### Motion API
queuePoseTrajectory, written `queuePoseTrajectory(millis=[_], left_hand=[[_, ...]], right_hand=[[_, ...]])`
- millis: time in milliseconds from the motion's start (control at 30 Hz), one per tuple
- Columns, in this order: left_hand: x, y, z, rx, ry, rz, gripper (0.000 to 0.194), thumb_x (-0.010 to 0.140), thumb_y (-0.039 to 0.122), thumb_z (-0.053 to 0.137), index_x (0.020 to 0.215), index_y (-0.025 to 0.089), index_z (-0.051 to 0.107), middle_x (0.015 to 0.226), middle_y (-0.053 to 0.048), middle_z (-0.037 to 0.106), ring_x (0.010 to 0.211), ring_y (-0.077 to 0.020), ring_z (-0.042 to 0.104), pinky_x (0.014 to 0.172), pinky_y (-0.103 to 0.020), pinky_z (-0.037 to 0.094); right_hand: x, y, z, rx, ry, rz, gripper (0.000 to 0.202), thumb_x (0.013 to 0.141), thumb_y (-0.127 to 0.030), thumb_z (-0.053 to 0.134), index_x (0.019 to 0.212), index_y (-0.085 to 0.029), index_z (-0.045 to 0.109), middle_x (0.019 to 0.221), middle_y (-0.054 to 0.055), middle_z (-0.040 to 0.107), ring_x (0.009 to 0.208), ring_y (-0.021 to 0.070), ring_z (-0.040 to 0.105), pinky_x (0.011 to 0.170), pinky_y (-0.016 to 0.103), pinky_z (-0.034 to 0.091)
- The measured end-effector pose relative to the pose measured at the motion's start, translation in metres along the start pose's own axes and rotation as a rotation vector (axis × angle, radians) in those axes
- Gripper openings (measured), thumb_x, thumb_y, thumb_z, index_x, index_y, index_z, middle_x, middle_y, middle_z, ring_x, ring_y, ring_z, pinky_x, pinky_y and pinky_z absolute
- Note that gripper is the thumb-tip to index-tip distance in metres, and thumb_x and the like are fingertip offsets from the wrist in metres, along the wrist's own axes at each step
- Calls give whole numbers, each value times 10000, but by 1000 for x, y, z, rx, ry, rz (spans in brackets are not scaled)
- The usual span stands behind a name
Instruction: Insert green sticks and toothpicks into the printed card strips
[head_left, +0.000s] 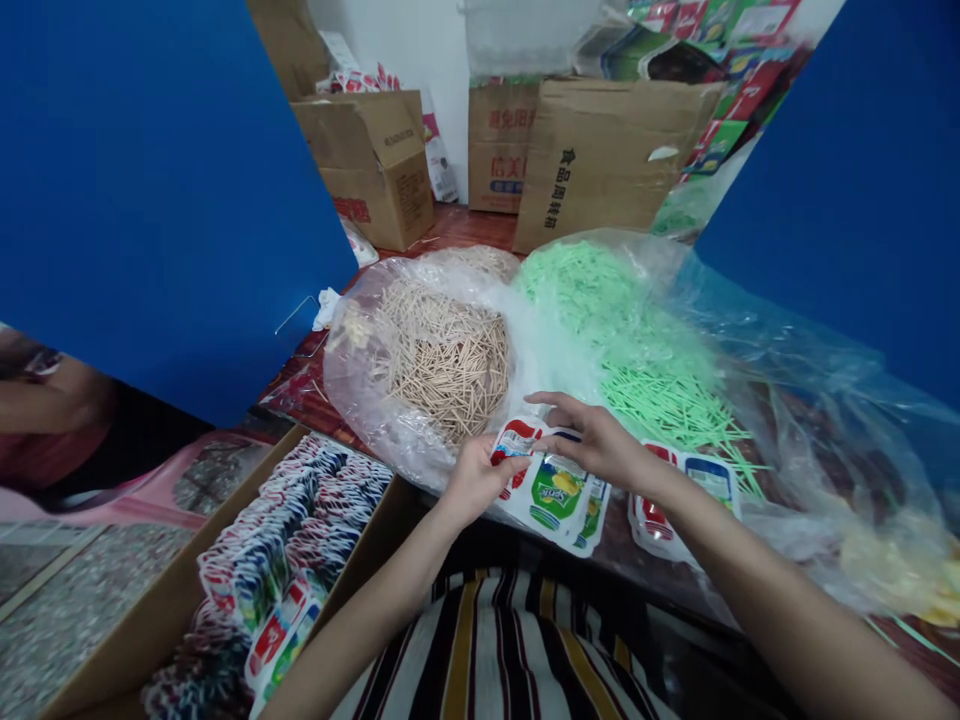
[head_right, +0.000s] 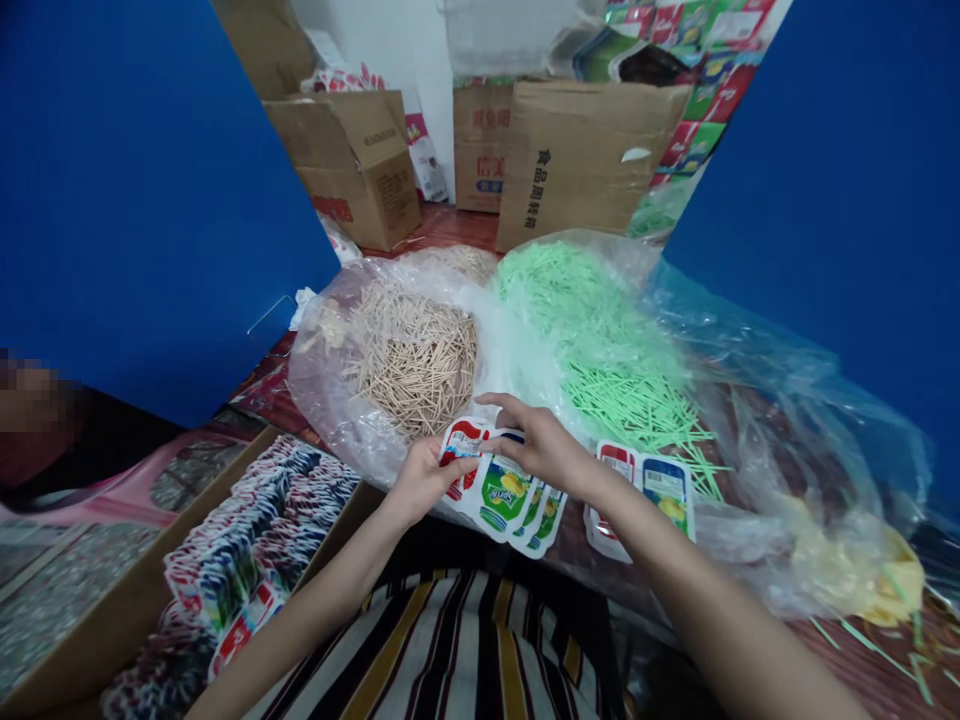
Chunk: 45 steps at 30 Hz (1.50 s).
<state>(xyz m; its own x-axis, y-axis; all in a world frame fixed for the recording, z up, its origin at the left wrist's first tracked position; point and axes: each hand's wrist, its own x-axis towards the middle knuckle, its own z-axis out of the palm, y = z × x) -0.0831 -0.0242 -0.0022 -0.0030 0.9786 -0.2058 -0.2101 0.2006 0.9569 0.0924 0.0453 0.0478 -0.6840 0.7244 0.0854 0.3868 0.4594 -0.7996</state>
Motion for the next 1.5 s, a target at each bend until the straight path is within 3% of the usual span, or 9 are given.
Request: queuePoseTrajectory(millis=[200,333,500,567,700,800,967,1233,1500], left_hand=[[2,-8,10,-39,88,14,275,509,265,836,697,113,704,596,-11,666,510,-126,582,535,-246,491],[-1,-1,13,-71,6,-86,313,544,343,825,710,105,709,622,-48,690,524,-152,617,543,-274,514],[-3,4,10,11,-232,-110,339,528,247,841,816,118,719,775,-74,730,666,-182,664,621,-273,530],[0,0,11,77,-199,-82,307,539,234,829,799,117,714,739,-64,724,633,-178,654,573,-258,518],[6,-8,20,77,25,7,238,558,192,793,761,120,694,698,-38,717,606,-168,644,573,-254,518],[6,-10,28,13,76,9,228,572,186,774,771,125,680,732,-37,722,634,-171,652,605,-260,528],[4,-18,38,13,66,-71,266,568,260,808,762,122,688,661,-31,706,583,-169,644,583,-270,532],[6,-25,52,2,60,-61,315,542,281,830,785,119,712,731,-49,735,649,-200,673,640,-290,544],[0,-20,63,14,-39,-76,312,559,265,830,808,115,716,747,-58,738,680,-204,676,684,-300,550]], right_hand=[[-15,15,-3,-4,65,13,304,832,-444,591,790,-152,666,745,35,676,692,157,616,633,253,450],[-24,15,-7,-47,112,5,310,842,-444,579,782,-154,673,723,34,668,668,151,605,609,242,432],[-33,17,-7,45,164,64,310,822,-453,600,769,-157,675,731,29,679,683,154,613,610,234,442],[-37,17,-7,66,175,72,300,817,-444,608,771,-155,674,727,26,674,683,151,610,609,232,439],[-44,17,-8,41,189,67,271,846,-413,578,827,-157,665,755,28,675,703,151,611,639,238,439],[-49,19,-6,-85,234,74,301,873,-416,533,776,-153,641,713,32,643,669,147,582,622,241,417],[-56,24,-1,-89,277,95,339,866,-454,536,717,-155,599,643,6,584,612,129,530,578,228,372],[-67,32,6,31,327,152,406,820,-529,567,681,-148,572,622,-9,543,597,116,489,546,209,346],[-77,34,-11,90,161,90,402,834,-508,556,670,-141,551,620,-25,488,605,110,449,564,213,340]])
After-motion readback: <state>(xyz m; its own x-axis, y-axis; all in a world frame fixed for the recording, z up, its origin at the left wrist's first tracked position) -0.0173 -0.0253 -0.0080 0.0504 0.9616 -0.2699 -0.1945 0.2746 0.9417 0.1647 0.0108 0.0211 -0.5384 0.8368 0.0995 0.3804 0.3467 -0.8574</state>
